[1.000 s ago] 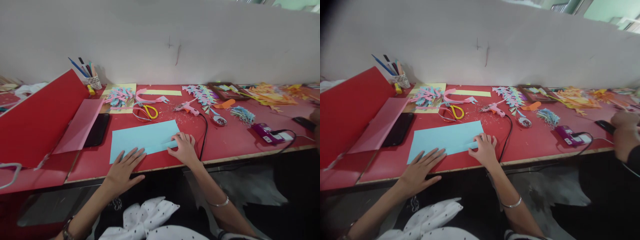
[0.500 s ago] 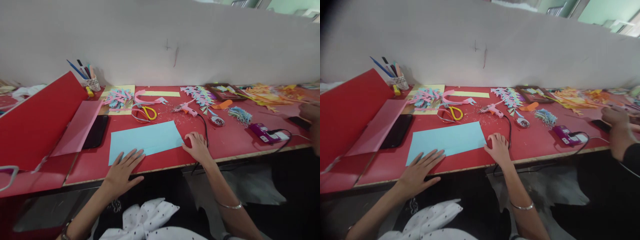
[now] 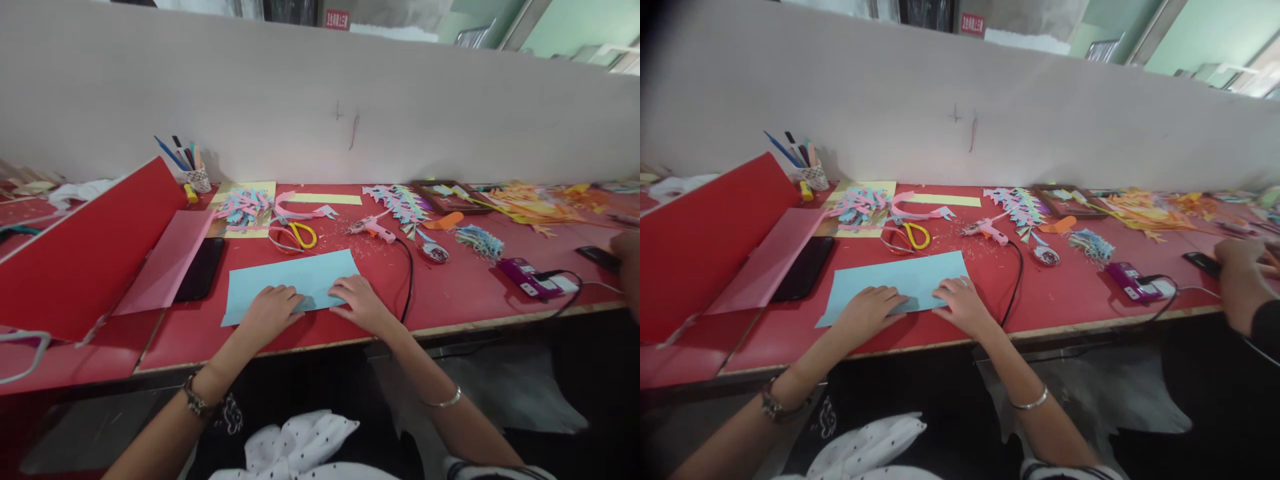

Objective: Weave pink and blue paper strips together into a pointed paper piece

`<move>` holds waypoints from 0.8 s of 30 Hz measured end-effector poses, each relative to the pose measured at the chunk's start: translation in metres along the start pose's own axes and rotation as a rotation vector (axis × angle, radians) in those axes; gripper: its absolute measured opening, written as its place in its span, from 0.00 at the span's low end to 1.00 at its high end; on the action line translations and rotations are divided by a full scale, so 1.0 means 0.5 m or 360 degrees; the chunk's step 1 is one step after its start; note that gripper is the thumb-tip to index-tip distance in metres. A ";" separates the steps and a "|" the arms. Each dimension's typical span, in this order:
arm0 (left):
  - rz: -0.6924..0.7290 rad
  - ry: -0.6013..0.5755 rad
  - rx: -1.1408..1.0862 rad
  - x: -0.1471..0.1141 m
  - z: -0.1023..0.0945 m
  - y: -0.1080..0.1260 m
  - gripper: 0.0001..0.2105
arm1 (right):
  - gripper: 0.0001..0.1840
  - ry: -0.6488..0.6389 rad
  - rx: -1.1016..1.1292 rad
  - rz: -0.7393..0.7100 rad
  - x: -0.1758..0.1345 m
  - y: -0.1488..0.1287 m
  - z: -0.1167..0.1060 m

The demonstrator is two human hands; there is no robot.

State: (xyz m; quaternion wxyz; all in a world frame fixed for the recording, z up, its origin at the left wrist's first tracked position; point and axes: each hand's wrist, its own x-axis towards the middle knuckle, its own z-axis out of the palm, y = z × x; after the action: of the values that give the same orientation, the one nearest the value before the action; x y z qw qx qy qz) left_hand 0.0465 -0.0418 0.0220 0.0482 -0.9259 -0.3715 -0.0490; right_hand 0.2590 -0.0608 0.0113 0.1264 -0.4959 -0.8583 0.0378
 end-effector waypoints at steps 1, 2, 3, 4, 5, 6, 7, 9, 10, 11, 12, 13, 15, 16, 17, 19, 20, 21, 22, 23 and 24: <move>0.0067 0.0009 0.0019 0.008 0.000 -0.004 0.08 | 0.08 -0.0001 -0.0065 -0.0038 0.006 -0.001 0.000; 0.0124 0.0032 0.0037 0.014 0.000 -0.008 0.07 | 0.08 0.0006 -0.0136 -0.0085 0.011 -0.003 0.000; 0.0167 0.0070 0.0055 0.018 0.000 -0.010 0.08 | 0.10 0.0025 -0.0206 -0.0136 0.016 -0.005 -0.001; 0.0197 0.0120 0.0072 0.021 -0.001 -0.011 0.08 | 0.12 0.0061 -0.0270 -0.0181 0.022 -0.007 -0.003; 0.0220 0.0180 0.0089 0.025 -0.002 -0.011 0.08 | 0.14 0.0109 -0.0323 -0.0218 0.028 -0.011 -0.005; 0.0238 0.0248 0.0104 0.029 -0.004 -0.009 0.08 | 0.14 0.0163 -0.0362 -0.0248 0.034 -0.015 -0.008; 0.0253 0.0321 0.0119 0.034 -0.008 -0.007 0.08 | 0.14 0.0221 -0.0383 -0.0274 0.042 -0.020 -0.012; 0.0276 0.0482 0.0165 0.046 -0.020 -0.005 0.07 | 0.14 0.0324 -0.0371 -0.0304 0.059 -0.029 -0.024; 0.0286 0.0564 0.0195 0.053 -0.028 -0.006 0.08 | 0.14 0.0354 -0.0344 -0.0307 0.068 -0.032 -0.032; 0.0302 0.0641 0.0227 0.059 -0.036 -0.008 0.10 | 0.15 0.0364 -0.0308 -0.0304 0.077 -0.034 -0.041; 0.0324 0.0712 0.0260 0.065 -0.045 -0.012 0.11 | 0.15 0.0359 -0.0266 -0.0293 0.085 -0.035 -0.051; 0.0351 0.0776 0.0292 0.070 -0.054 -0.017 0.12 | 0.16 0.0339 -0.0223 -0.0283 0.091 -0.035 -0.062; 0.0416 0.0867 0.0352 0.077 -0.071 -0.031 0.14 | 0.18 0.0279 -0.0132 -0.0282 0.101 -0.033 -0.084; 0.0443 0.0892 0.0381 0.078 -0.080 -0.038 0.14 | 0.18 0.0256 -0.0080 -0.0289 0.104 -0.033 -0.095; 0.0461 0.0910 0.0406 0.078 -0.087 -0.046 0.15 | 0.18 0.0242 -0.0018 -0.0295 0.105 -0.032 -0.106; 0.0470 0.0911 0.0437 0.072 -0.100 -0.063 0.15 | 0.18 0.0245 0.0128 -0.0298 0.104 -0.030 -0.127; 0.0468 0.0907 0.0443 0.066 -0.105 -0.073 0.15 | 0.18 0.0254 0.0200 -0.0290 0.101 -0.028 -0.136; 0.0462 0.0889 0.0445 0.058 -0.108 -0.085 0.15 | 0.18 0.0263 0.0264 -0.0277 0.097 -0.026 -0.145; 0.0455 0.0870 0.0445 0.047 -0.110 -0.099 0.15 | 0.18 0.0278 0.0313 -0.0258 0.092 -0.021 -0.153; 0.0438 0.0850 0.0446 0.033 -0.109 -0.116 0.15 | 0.18 0.0295 0.0348 -0.0230 0.086 -0.015 -0.161; 0.0395 0.0814 0.0455 0.016 -0.108 -0.136 0.16 | 0.17 0.0317 0.0370 -0.0194 0.078 -0.007 -0.169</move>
State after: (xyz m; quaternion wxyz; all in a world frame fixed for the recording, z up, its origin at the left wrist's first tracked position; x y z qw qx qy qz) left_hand 0.0023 0.0057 0.0800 0.2753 -0.9057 -0.2346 -0.2212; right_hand 0.2589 -0.0340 0.1004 0.2694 -0.4261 -0.8599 0.0797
